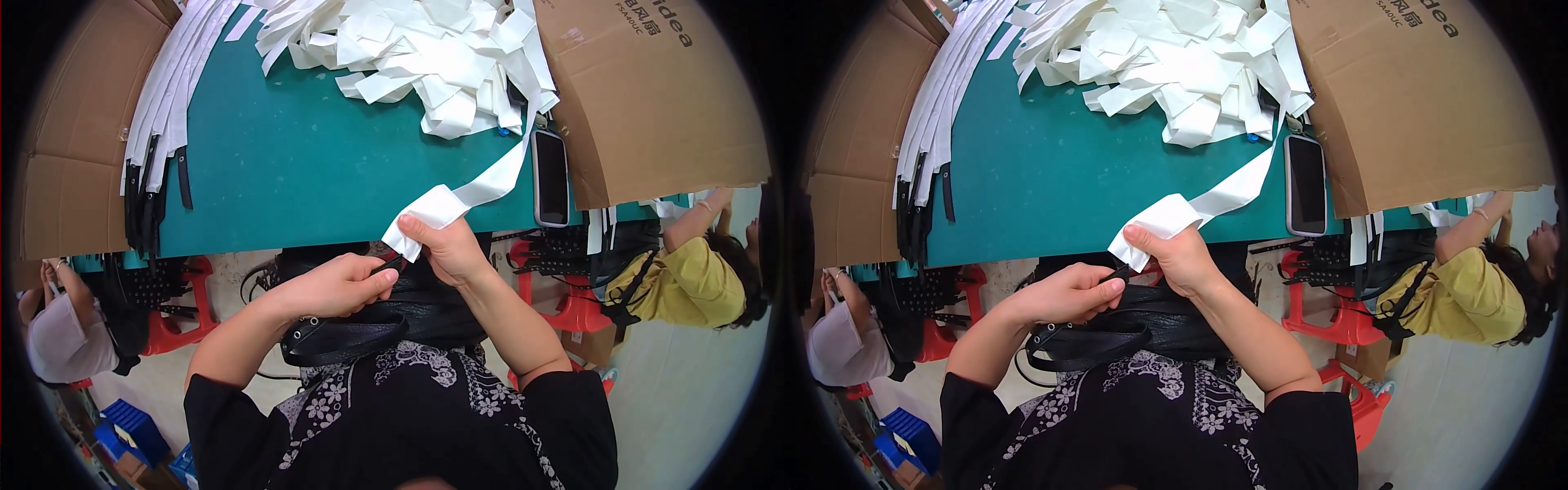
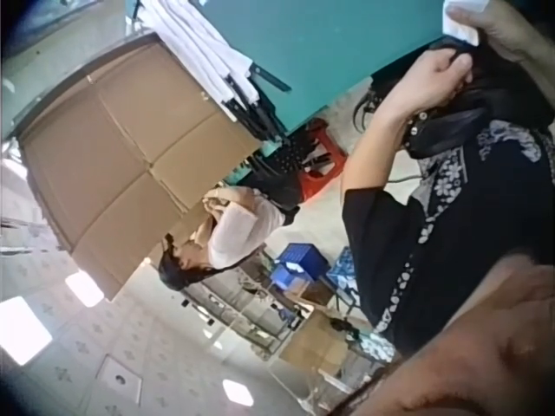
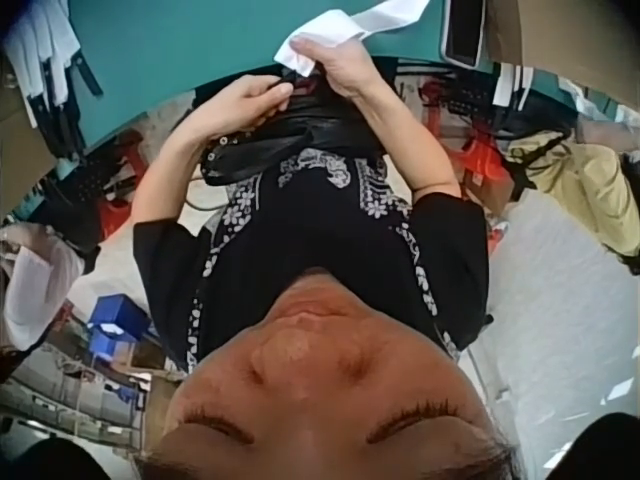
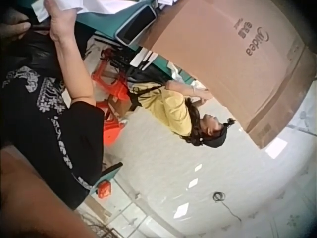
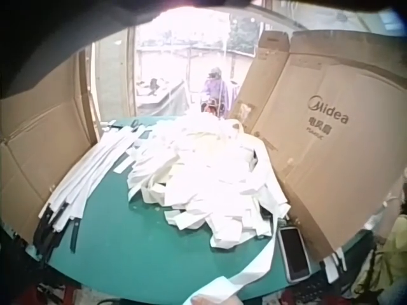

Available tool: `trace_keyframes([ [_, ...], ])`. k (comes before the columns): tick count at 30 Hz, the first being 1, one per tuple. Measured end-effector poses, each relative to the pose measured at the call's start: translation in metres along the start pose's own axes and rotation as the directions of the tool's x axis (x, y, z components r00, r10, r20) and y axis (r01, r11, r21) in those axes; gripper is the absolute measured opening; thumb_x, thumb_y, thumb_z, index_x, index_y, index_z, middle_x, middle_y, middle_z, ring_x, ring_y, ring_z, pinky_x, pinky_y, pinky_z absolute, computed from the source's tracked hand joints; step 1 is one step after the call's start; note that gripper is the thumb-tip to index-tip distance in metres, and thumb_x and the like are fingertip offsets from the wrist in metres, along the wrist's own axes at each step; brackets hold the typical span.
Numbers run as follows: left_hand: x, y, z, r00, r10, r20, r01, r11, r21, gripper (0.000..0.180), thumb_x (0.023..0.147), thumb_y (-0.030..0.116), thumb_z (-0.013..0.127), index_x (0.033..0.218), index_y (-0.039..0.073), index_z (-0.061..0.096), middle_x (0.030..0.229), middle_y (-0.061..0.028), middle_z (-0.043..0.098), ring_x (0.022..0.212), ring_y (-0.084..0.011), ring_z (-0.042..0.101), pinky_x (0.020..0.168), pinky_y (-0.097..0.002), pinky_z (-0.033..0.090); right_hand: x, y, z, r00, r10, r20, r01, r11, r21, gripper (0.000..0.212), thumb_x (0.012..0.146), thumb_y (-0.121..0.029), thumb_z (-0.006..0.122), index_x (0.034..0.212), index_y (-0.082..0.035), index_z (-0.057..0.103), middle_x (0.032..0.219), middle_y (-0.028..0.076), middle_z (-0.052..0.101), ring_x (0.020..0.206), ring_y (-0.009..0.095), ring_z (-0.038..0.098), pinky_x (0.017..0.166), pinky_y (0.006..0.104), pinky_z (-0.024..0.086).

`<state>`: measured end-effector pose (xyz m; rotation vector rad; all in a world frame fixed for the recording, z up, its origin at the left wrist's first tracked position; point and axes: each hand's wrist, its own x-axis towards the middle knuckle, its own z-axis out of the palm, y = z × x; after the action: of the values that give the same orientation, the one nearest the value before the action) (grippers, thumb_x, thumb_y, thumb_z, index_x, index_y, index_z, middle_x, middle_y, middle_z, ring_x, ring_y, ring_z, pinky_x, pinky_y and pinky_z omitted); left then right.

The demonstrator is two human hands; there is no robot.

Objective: Wrapping white protective tape around long black components at a factory assembly station.

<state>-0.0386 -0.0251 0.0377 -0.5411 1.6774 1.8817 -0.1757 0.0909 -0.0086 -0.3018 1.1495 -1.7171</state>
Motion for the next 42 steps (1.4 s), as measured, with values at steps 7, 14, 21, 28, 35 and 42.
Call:
trace_keyframes([
  [7,0.002,-0.005,-0.003,1.0,0.017,0.017,-0.017,1.0,-0.001,0.038,0.091,0.038,0.04,0.071,0.006,0.046,0.054,0.0055,0.037,0.042,-0.0032,0.031,0.038,-0.0192,0.026,-0.002,0.001,-0.002,0.998,0.047,0.039,-0.043,0.995,-0.089,0.023,0.08,-0.013,0.063,0.096,-0.004,0.05,0.082,0.004,0.058,0.074,0.013,0.058,0.062,0.0258,0.047],
  [14,0.005,-0.001,-0.004,0.994,0.079,-0.078,-0.085,0.994,-0.074,0.058,0.077,0.023,0.066,0.121,0.002,0.034,0.061,0.003,0.045,0.042,-0.004,0.037,0.038,-0.0183,0.029,-0.008,-0.007,0.003,0.999,0.035,0.033,-0.022,0.943,-0.331,0.025,0.077,-0.017,0.066,0.093,-0.003,0.052,0.077,0.002,0.057,0.062,0.008,0.053,0.047,0.0201,0.041],
  [21,0.002,0.01,-0.003,0.987,0.102,-0.121,-0.102,0.995,0.008,0.092,0.07,0.017,0.071,0.135,-0.001,0.008,0.074,-0.0065,0.054,0.044,-0.0078,0.045,0.037,-0.0213,0.034,-0.019,-0.014,0.014,0.995,-0.099,-0.027,0.067,0.832,-0.551,0.019,0.076,-0.016,0.067,0.086,-0.002,0.059,0.073,0.002,0.06,0.06,0.006,0.052,0.048,0.0197,0.04],
  [28,0.002,0.009,0.007,0.938,0.274,-0.214,-0.281,0.96,-0.001,0.096,0.07,0.007,0.07,0.137,0.005,0.0,0.076,-0.0069,0.056,0.044,-0.0073,0.047,0.038,-0.02,0.036,-0.024,-0.002,0.026,0.992,-0.124,0.014,0.118,0.89,-0.44,0.018,0.078,-0.016,0.065,0.084,0.0,0.061,0.069,0.003,0.061,0.057,0.007,0.054,0.047,0.0207,0.041],
  [35,-0.044,-0.032,-0.012,0.952,0.226,-0.208,-0.263,0.949,-0.174,0.03,0.086,0.014,0.052,0.111,-0.001,0.045,0.071,-0.005,0.058,0.044,-0.0073,0.05,0.043,-0.0179,0.04,-0.019,-0.012,0.027,0.979,-0.198,-0.049,0.162,0.9,-0.404,0.014,0.079,-0.016,0.064,0.08,-0.002,0.059,0.066,0.002,0.059,0.047,0.004,0.046,0.041,0.0172,0.035],
  [42,-0.047,-0.018,-0.009,0.93,0.274,-0.245,-0.316,0.937,-0.148,0.015,0.088,0.013,0.049,0.089,0.0,0.055,0.063,-0.0034,0.057,0.045,-0.0059,0.05,0.042,-0.0171,0.038,-0.03,0.003,0.064,0.995,0.022,0.099,0.003,0.97,-0.242,0.022,0.076,-0.013,0.066,0.093,-0.002,0.056,0.07,0.003,0.057,0.048,0.005,0.046,0.039,0.0177,0.032],
])
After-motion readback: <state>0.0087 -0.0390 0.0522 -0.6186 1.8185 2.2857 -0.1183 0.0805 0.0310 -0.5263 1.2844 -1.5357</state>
